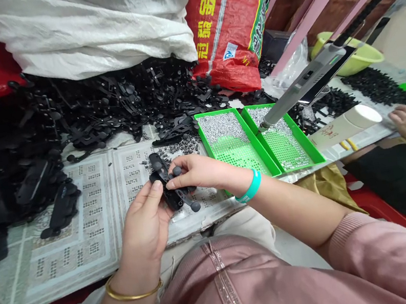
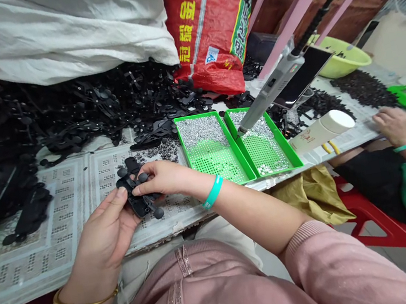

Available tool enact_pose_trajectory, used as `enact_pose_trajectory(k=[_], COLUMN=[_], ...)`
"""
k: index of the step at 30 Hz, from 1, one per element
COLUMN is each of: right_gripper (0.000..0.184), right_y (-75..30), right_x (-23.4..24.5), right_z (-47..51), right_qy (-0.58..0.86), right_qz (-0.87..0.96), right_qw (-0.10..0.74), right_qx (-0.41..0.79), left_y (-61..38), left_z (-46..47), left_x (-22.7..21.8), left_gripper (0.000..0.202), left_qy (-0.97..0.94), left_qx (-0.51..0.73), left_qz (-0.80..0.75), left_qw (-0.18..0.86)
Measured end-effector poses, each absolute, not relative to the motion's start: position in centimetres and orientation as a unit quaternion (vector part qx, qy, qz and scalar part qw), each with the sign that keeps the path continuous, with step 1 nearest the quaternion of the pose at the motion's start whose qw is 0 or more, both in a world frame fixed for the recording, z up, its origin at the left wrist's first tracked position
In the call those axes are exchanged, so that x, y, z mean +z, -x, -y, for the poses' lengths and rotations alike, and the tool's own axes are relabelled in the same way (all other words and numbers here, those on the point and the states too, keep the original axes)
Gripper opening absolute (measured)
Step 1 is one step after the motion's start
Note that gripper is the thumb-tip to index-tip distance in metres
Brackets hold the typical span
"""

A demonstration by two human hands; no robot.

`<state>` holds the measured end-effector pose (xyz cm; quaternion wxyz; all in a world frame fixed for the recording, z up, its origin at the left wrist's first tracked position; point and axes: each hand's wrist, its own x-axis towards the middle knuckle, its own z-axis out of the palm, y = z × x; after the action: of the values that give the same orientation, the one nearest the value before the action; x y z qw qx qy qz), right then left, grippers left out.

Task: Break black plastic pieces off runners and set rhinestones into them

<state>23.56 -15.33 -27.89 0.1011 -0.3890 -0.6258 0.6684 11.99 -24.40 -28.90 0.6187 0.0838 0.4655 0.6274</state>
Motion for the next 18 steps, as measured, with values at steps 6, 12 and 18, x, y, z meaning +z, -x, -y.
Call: enact_pose_trajectory(k=[6, 12, 18], right_gripper=[0.024, 0.030, 0.013], right_y=[-23.4, -23.6, -24.0], right_x=[-28.3, -28.5, -27.3], right_z=[15.1, 14.9, 15.2], right_qy=[0.410, 0.406, 0.416], right_qz=[0.640, 0.613, 0.650], right_qw=[0.127, 0.139, 0.098], right_qx=[0.638, 0.664, 0.629], left_y=[-12.4, -12.8, -12.9], left_z=[24.4, 24.2, 24.1], left_x=[-29.1, -29.2, -30.1], left_gripper=[0.025, 0.022, 0.016], left_qy=[-0.089, -0.078, -0.048], left_qx=[0.638, 0.661, 0.672], left_qz=[-0.454, -0.435, -0.422], left_qw=[0.615, 0.606, 0.607])
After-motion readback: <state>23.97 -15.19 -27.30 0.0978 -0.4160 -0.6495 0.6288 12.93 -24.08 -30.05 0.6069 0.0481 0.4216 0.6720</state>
